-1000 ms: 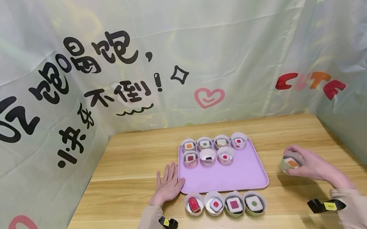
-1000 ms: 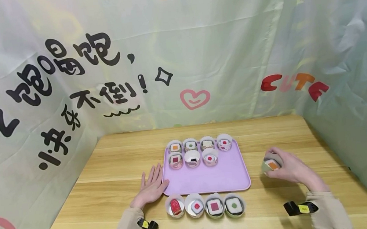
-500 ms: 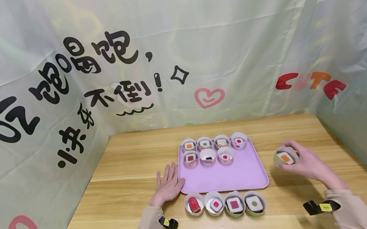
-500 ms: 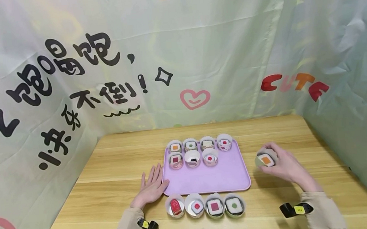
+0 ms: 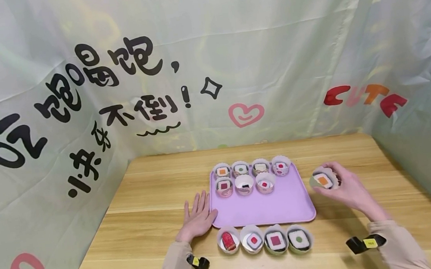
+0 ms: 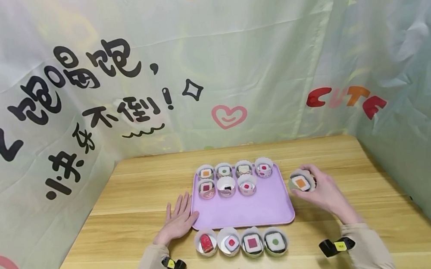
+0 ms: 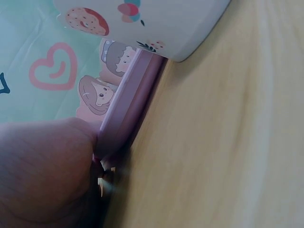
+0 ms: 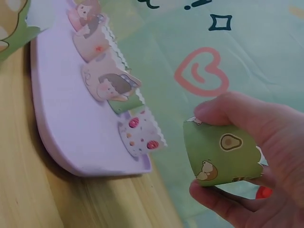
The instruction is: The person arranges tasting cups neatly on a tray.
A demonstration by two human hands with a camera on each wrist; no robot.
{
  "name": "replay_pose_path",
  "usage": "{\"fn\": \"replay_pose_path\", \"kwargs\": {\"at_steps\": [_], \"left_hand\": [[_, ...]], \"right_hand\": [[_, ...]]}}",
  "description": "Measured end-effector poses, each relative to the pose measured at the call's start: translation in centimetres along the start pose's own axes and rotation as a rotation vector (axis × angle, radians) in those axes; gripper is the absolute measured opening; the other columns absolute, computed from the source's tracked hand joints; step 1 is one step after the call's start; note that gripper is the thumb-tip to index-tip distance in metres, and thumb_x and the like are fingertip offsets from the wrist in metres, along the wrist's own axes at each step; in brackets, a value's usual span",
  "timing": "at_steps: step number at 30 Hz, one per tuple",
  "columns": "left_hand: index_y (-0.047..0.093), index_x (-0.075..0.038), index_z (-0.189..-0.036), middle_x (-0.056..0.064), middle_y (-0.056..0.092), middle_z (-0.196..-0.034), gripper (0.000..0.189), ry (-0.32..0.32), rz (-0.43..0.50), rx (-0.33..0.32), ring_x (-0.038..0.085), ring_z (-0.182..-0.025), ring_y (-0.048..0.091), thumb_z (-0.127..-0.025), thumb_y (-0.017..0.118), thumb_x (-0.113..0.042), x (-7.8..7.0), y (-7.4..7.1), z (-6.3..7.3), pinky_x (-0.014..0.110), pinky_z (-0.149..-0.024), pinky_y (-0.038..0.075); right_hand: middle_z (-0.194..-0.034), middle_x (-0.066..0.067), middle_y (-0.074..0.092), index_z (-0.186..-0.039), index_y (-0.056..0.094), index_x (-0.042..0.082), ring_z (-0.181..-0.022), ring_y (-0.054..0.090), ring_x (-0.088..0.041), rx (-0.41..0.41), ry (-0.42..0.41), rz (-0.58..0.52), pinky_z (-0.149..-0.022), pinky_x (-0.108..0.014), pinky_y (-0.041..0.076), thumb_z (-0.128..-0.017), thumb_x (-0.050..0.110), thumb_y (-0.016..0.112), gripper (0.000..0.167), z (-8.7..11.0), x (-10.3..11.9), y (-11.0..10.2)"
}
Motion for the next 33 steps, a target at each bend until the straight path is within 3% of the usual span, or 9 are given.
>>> {"fn": "replay_pose_path", "kwargs": {"at_steps": [9, 18, 26, 33], "left_hand": [[0.017, -0.009, -0.162, 0.007, 0.004, -0.172, 0.069, -0.003, -0.002, -0.001, 0.031, -0.160, 0.001, -0.107, 0.031, -0.049, -0.1, 0.0, 0.1, 0.059, -0.125, -0.012], [0.018, -0.009, -0.162, 0.007, 0.005, -0.172, 0.069, 0.001, -0.006, -0.003, 0.031, -0.160, 0.001, -0.107, 0.032, -0.050, 0.0, 0.1, 0.0, 0.060, -0.125, -0.011], [0.017, -0.009, -0.162, 0.007, 0.004, -0.172, 0.069, -0.001, -0.008, 0.000, 0.030, -0.160, 0.001, -0.107, 0.031, -0.049, -0.1, 0.0, 0.1, 0.059, -0.125, -0.012], [0.018, -0.007, -0.161, 0.009, 0.005, -0.172, 0.068, -0.004, -0.003, -0.001, 0.032, -0.160, 0.002, -0.107, 0.033, -0.045, -0.3, -0.2, 0.1, 0.060, -0.125, -0.011]], "right_hand": [[-0.085, -0.012, 0.068, -0.123, 0.057, 0.008, -0.066, 0.051, -0.003, 0.047, 0.000, 0.004, -0.055, -0.022, 0.042, -0.073, 0.020, 0.089, 0.060, -0.8, 0.5, 1.5], [-0.102, -0.019, 0.070, -0.126, 0.056, 0.006, -0.078, 0.060, -0.016, 0.122, -0.025, -0.009, -0.063, -0.024, 0.047, -0.076, 0.020, 0.088, 0.060, -1.7, 0.6, 3.1], [-0.121, -0.024, 0.068, -0.132, 0.055, 0.000, -0.104, 0.066, -0.038, 0.198, -0.046, -0.002, -0.088, -0.052, 0.054, -0.079, 0.023, 0.086, 0.065, -2.4, 0.6, 4.3], [-0.117, -0.024, 0.069, -0.132, 0.055, 0.000, -0.103, 0.067, -0.039, 0.233, -0.046, 0.033, -0.088, -0.055, 0.054, -0.078, 0.026, 0.086, 0.068, -3.0, 0.2, 5.3]]}}
Point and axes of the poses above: each hand's wrist, its own z-axis away from the middle knuckle, its own y-axis out of the palm, x = y × z, the point moved 2 cm from there along -z, towards the middle knuckle
